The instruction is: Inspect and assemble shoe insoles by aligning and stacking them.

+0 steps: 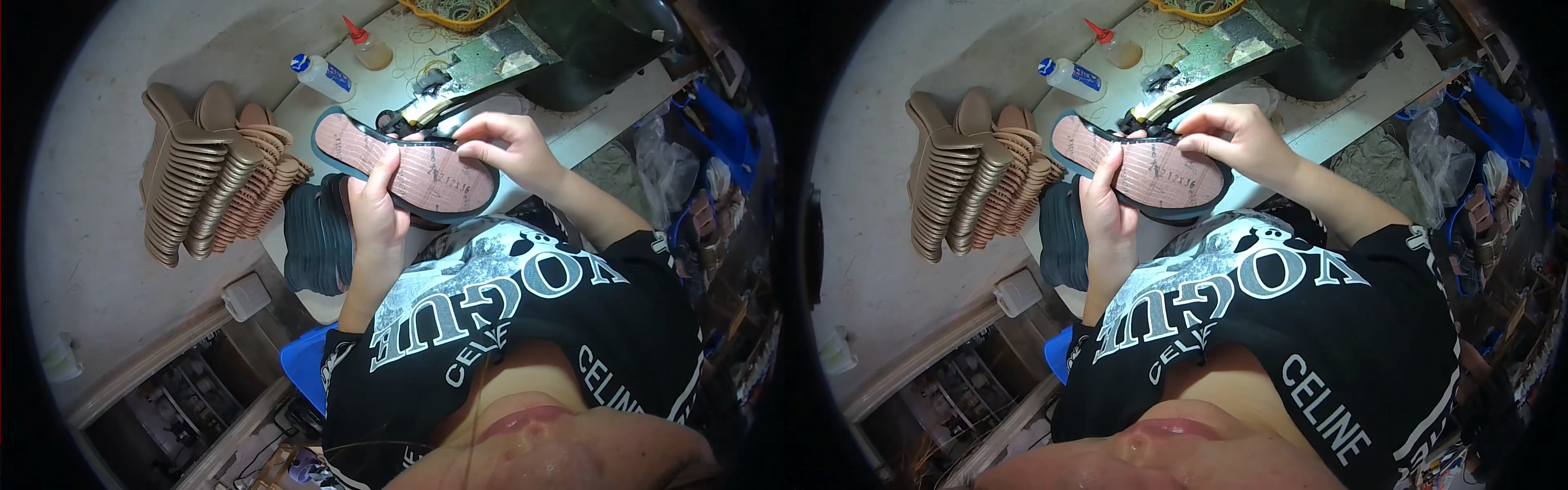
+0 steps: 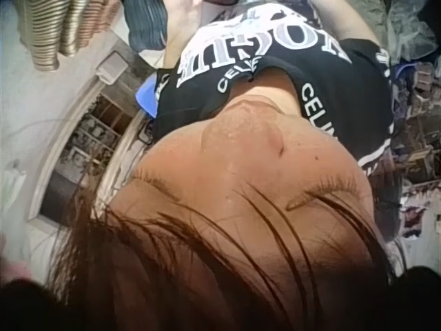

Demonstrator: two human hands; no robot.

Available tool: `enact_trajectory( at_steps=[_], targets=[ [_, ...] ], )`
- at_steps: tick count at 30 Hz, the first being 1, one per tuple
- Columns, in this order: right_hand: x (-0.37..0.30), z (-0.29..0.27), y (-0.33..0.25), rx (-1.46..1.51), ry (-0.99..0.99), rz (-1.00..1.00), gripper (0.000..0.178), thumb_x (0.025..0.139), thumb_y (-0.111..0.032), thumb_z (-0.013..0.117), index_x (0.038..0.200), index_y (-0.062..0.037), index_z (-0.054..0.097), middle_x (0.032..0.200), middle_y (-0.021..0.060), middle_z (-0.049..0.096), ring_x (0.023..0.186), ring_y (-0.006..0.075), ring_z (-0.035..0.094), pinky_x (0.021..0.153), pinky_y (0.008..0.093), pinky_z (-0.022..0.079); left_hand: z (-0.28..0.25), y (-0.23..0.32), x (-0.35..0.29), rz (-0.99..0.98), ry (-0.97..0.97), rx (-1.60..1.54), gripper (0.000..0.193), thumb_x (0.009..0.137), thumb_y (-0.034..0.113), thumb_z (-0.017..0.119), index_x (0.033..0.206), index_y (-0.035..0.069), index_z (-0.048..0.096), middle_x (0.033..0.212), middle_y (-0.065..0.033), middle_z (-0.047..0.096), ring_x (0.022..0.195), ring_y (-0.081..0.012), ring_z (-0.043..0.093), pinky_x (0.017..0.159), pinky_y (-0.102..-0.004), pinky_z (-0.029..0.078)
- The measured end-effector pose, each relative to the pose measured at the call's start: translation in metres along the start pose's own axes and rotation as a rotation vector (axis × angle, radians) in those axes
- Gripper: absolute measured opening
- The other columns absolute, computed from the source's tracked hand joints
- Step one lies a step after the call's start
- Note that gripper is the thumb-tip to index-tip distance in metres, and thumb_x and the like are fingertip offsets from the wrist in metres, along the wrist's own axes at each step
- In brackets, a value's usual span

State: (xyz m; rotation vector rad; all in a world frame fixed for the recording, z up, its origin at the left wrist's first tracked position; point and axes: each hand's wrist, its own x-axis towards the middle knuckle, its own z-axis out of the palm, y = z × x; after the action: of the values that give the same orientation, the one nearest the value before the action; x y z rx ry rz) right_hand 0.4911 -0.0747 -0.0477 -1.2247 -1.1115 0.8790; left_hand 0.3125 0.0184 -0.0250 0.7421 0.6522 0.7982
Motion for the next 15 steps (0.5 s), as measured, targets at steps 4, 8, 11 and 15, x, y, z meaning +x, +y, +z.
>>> enact_trajectory(
  at_steps=[4, 8, 11, 15],
  targets=[
    [0.011, -0.014, -0.003, -0.589, -0.119, -0.576, 0.011, 0.082, -0.011, 0.065, 0.083, -0.0007, 0.062, 0.078, 0.0124, 0.066, 0.065, 0.0242, 0.063, 0.06, 0.0327, 0.049, 0.004, -0.003, -0.005, -0.034, 0.001, 0.008, 0.023, 0.091, 0.004, 0.051, 0.112, -0.006, 0.049, 0.103, -0.0191, 0.063, 0.094, -0.0228, 0.063, 0.084, -0.0344, 0.051],
    [0.012, -0.006, 0.002, 0.058, -0.068, 0.195, 0.017, 0.085, -0.019, 0.065, 0.085, -0.0016, 0.064, 0.073, 0.0031, 0.064, 0.068, 0.0069, 0.057, 0.062, 0.0239, 0.046, 0.009, -0.006, -0.006, -0.021, -0.003, -0.014, 0.021, 0.092, 0.006, 0.052, 0.11, -0.004, 0.049, 0.105, -0.0202, 0.063, 0.093, -0.0228, 0.063, 0.084, -0.0343, 0.051],
    [0.018, -0.009, -0.001, 0.259, -0.117, 0.333, 0.016, 0.086, -0.016, 0.065, 0.09, -0.0009, 0.066, 0.079, 0.0027, 0.066, 0.074, 0.006, 0.058, 0.069, 0.0225, 0.048, 0.007, -0.007, -0.004, 0.022, -0.017, -0.027, 0.022, 0.091, 0.006, 0.052, 0.111, -0.004, 0.049, 0.105, -0.0199, 0.063, 0.092, -0.0226, 0.063, 0.084, -0.0338, 0.051],
    [0.023, -0.017, -0.011, -0.484, -0.259, -0.529, 0.012, 0.081, -0.011, 0.067, 0.09, -0.0019, 0.066, 0.08, 0.0097, 0.065, 0.07, 0.0265, 0.062, 0.065, 0.0327, 0.05, 0.013, -0.001, -0.012, -0.033, -0.012, 0.051, 0.025, 0.09, 0.004, 0.053, 0.112, -0.006, 0.05, 0.103, -0.0184, 0.064, 0.091, -0.0222, 0.064, 0.082, -0.0338, 0.052]
  ],
)
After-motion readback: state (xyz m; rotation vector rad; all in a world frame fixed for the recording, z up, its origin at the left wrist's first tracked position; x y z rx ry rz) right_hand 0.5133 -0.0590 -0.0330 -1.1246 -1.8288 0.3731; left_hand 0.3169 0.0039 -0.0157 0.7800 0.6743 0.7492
